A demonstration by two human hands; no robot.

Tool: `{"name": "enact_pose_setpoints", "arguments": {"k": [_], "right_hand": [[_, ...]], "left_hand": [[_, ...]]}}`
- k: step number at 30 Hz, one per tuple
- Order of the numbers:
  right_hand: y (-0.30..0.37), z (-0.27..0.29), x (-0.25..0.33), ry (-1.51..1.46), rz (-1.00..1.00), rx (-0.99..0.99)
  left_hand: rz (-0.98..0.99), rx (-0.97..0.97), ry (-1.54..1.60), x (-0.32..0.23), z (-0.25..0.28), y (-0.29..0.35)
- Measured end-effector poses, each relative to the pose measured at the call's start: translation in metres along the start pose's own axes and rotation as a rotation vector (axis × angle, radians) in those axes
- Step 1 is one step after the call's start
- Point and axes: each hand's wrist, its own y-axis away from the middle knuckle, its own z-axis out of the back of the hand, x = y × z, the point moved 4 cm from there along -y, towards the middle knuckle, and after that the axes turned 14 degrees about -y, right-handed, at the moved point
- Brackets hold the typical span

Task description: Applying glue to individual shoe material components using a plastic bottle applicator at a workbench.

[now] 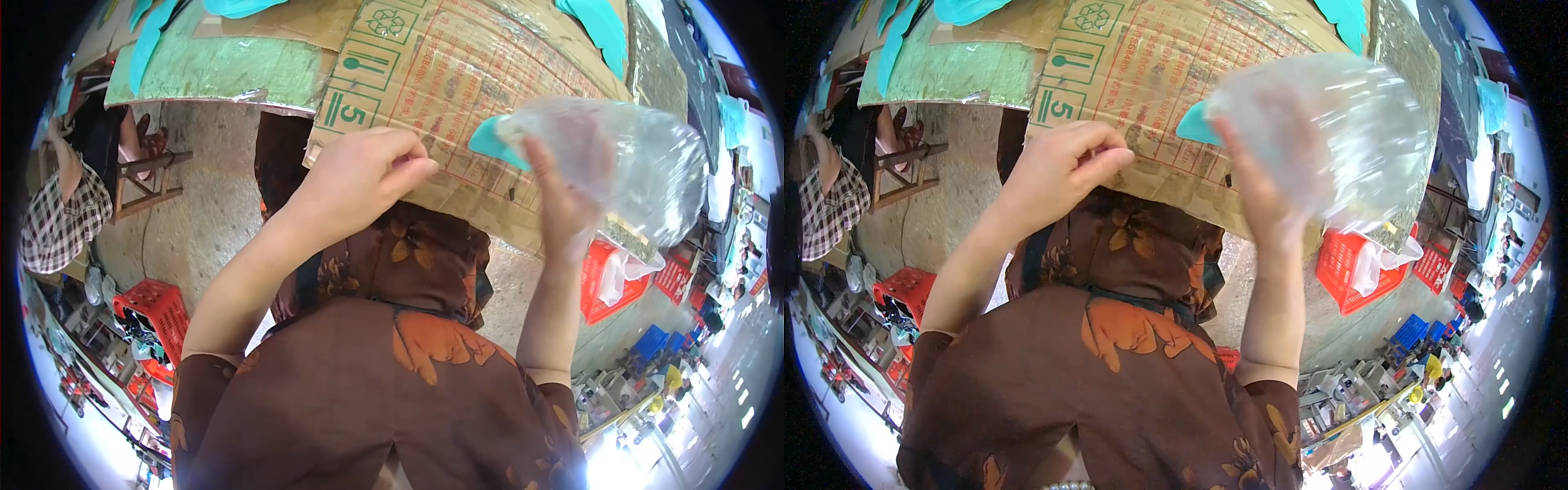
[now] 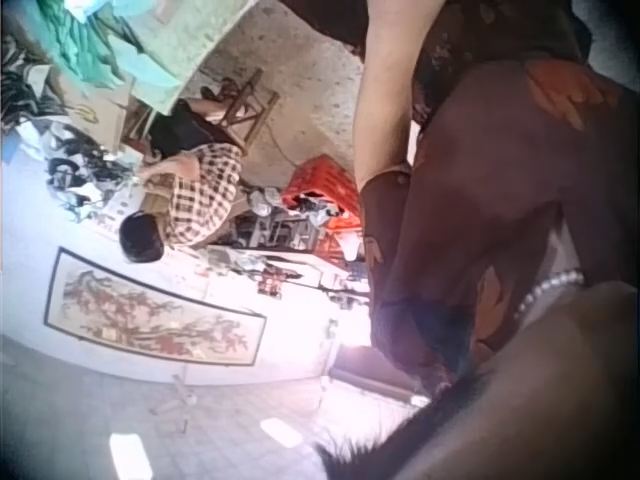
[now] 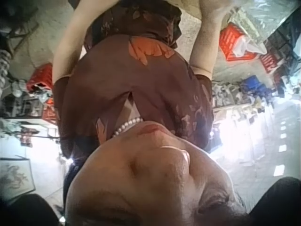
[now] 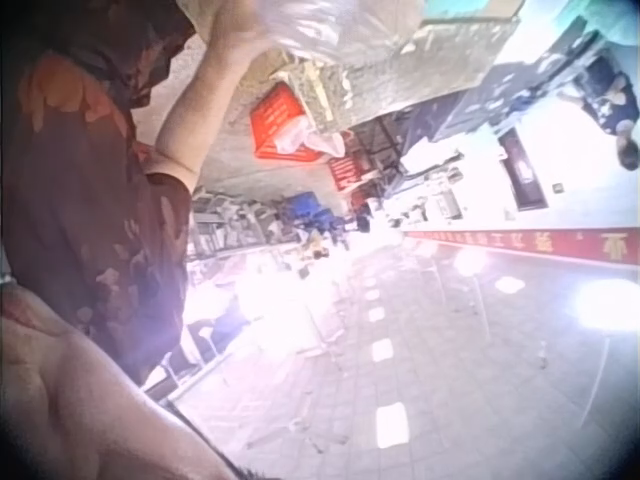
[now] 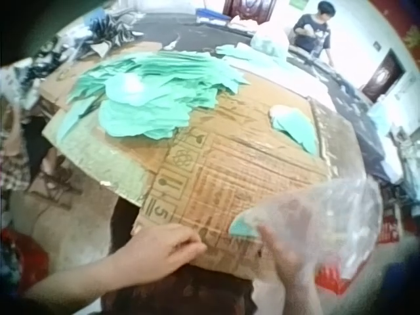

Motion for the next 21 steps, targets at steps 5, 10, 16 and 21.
{"name": "enact_pose_setpoints", "arguments": {"k": [5, 10, 16, 21], "right_hand": [[0.004, 0.008, -0.005, -0.222, -0.090, -0.059], [-0.009, -0.008, 0.002, -0.042, 0.103, -0.015], [0.003, 0.025, -0.020, -0.164, -0.089, -0.154], [0.004, 0.009, -0.001, -0.070, 0.027, -0.014]], "left_hand": [[0.169, 0.133, 0.191, 0.008, -0.003, 0.002], [0.129, 0.194, 0.159, -0.005, -0.004, -0.003], [0.307, 0.333, 0.496, -0.002, -0.003, -0.005], [0.315, 0.381, 0.528, -0.014, -0.006, -0.012]]}}
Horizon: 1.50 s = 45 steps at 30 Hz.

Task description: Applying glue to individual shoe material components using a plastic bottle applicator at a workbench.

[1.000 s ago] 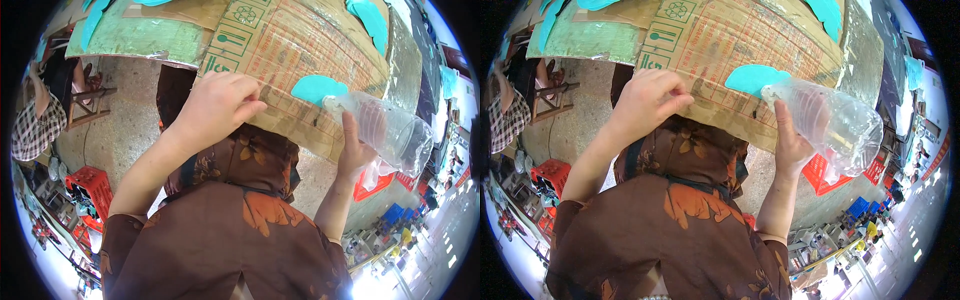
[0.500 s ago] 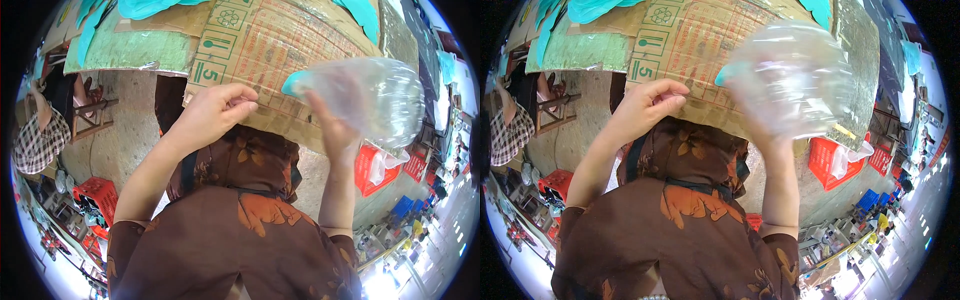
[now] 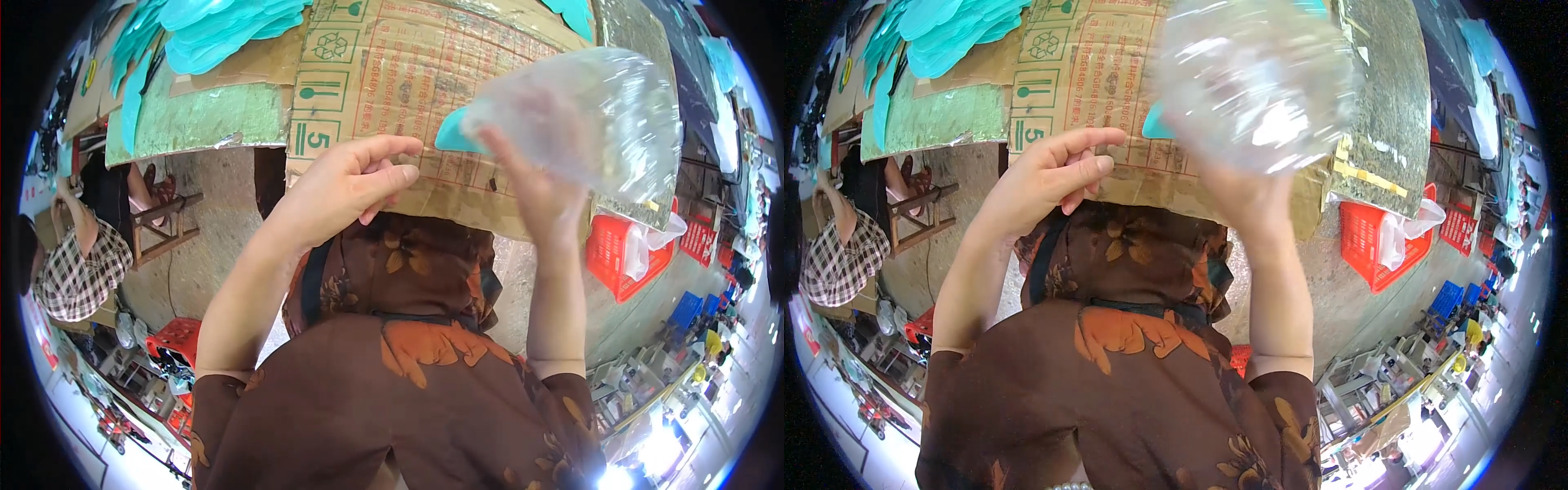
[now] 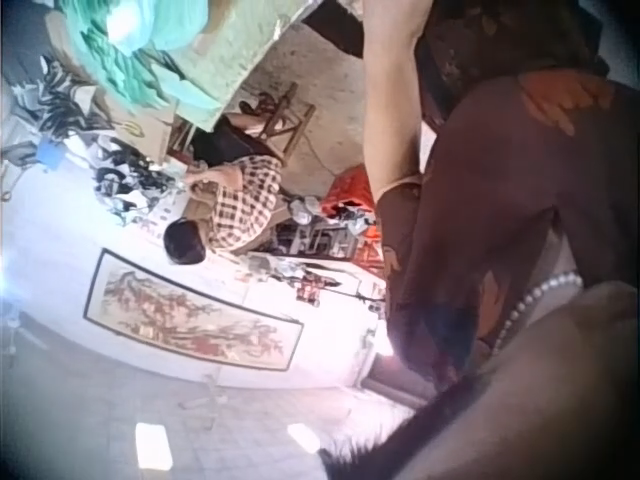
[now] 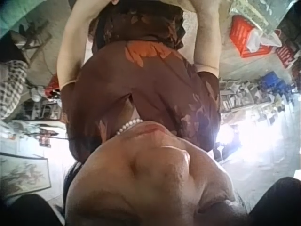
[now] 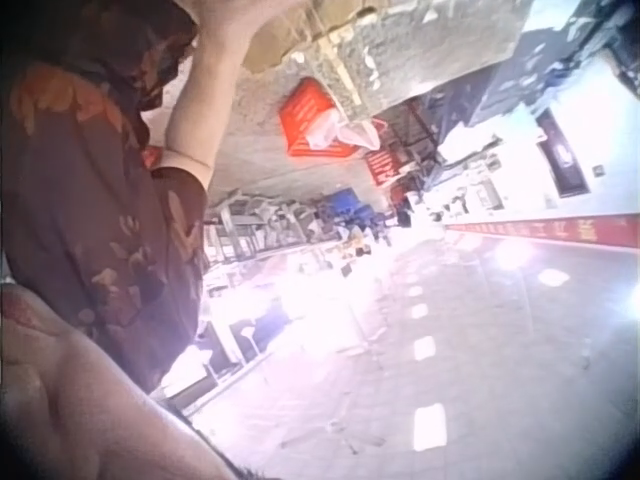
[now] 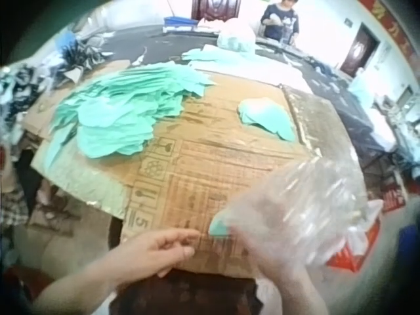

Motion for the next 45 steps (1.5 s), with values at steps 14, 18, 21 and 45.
{"name": "enact_pose_setpoints", "arguments": {"k": [14, 18, 21, 45], "right_hand": [[-0.025, 0.036, -0.020, -0.282, -0.142, -0.257], [-0.022, 0.032, -0.021, -0.270, -0.154, -0.299], [-0.029, 0.020, -0.016, -0.076, -0.128, -0.137], [-0.001, 0.052, -0.022, -0.114, -0.109, -0.221]], "left_hand": [[0.070, 0.068, 0.103, 0.000, -0.011, -0.012], [0.076, 0.082, 0.120, -0.001, -0.014, -0.014], [0.078, 0.070, 0.110, -0.002, -0.015, -0.013], [0.103, -0.011, 0.255, 0.002, 0.000, -0.007]]}}
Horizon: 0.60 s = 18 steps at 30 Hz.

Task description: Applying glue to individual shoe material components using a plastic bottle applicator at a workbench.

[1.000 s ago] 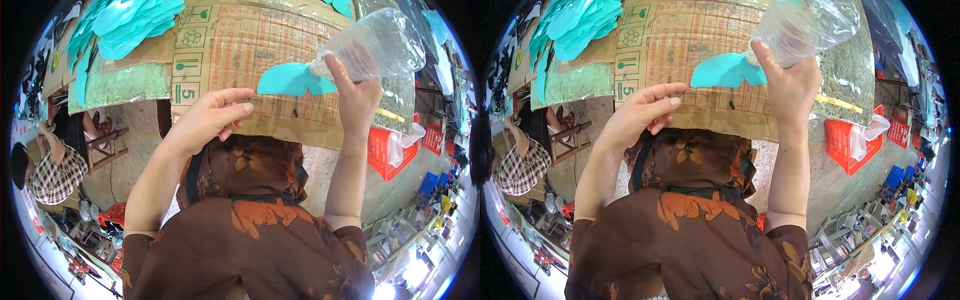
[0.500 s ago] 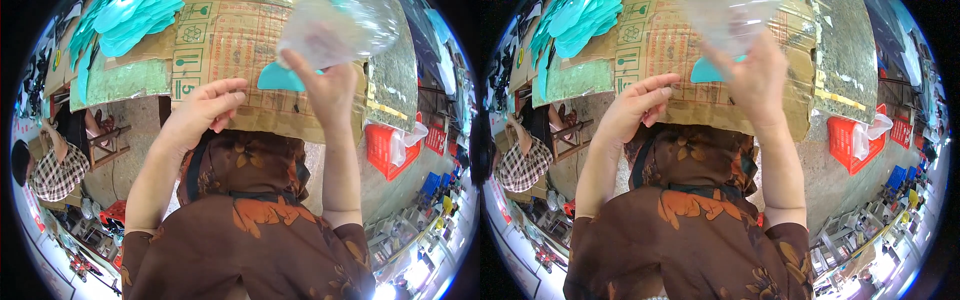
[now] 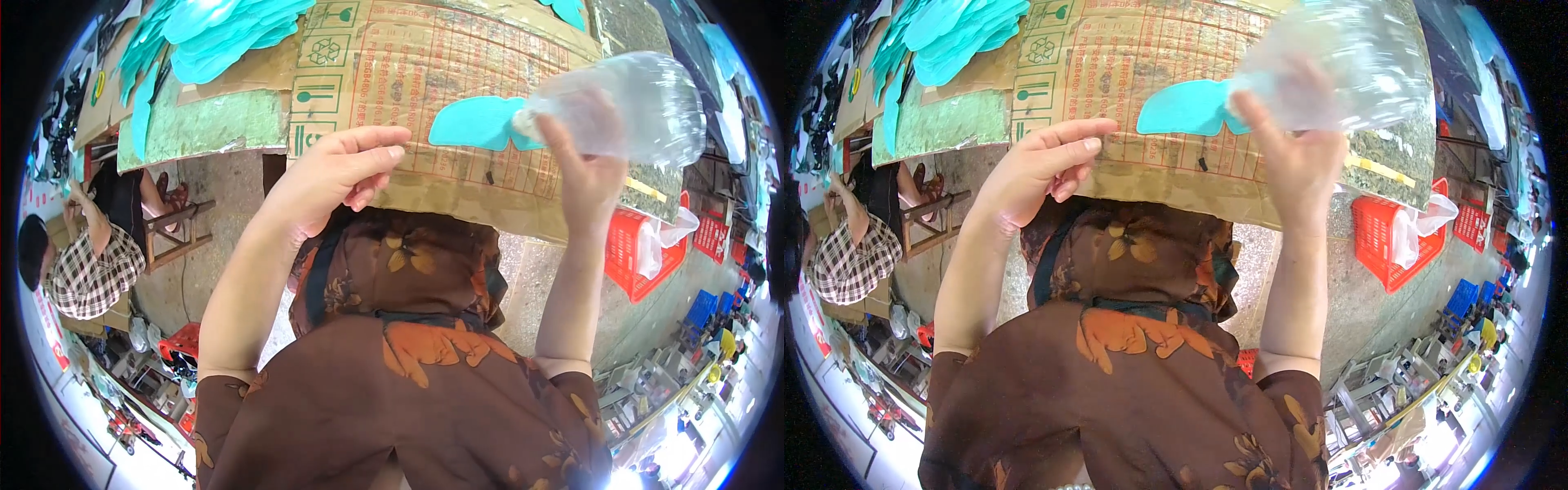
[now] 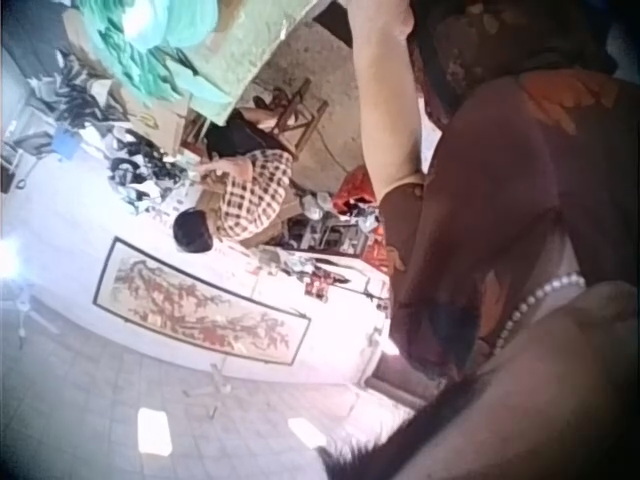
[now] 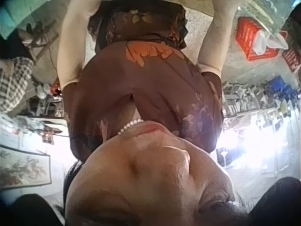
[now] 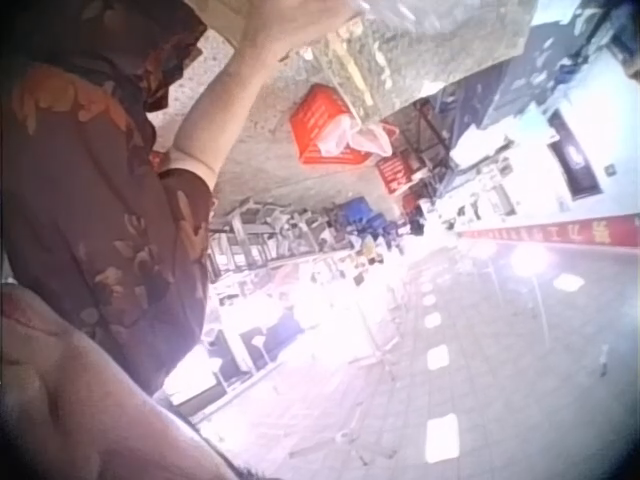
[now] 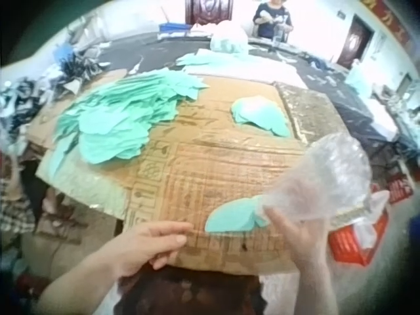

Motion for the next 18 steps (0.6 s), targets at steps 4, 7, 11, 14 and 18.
{"name": "enact_pose_setpoints", "arguments": {"k": [4, 7, 11, 14, 18], "right_hand": [[0.006, 0.002, -0.001, -0.063, -0.059, 0.091], [-0.001, 0.021, -0.015, -0.066, -0.045, -0.027], [0.011, 0.004, -0.013, 0.037, 0.062, 0.053], [0.010, 0.004, -0.002, 0.082, 0.107, 0.162], [0.007, 0.029, -0.014, -0.073, -0.051, -0.014]], "left_hand": [[0.012, 0.019, -0.039, -0.002, -0.009, -0.011], [0.013, 0.049, -0.045, -0.004, -0.015, -0.014], [0.014, 0.048, -0.034, -0.005, -0.015, -0.015], [0.031, 0.032, 0.003, -0.008, -0.016, -0.016], [0.024, 0.009, 0.023, -0.010, -0.018, -0.022]]}}
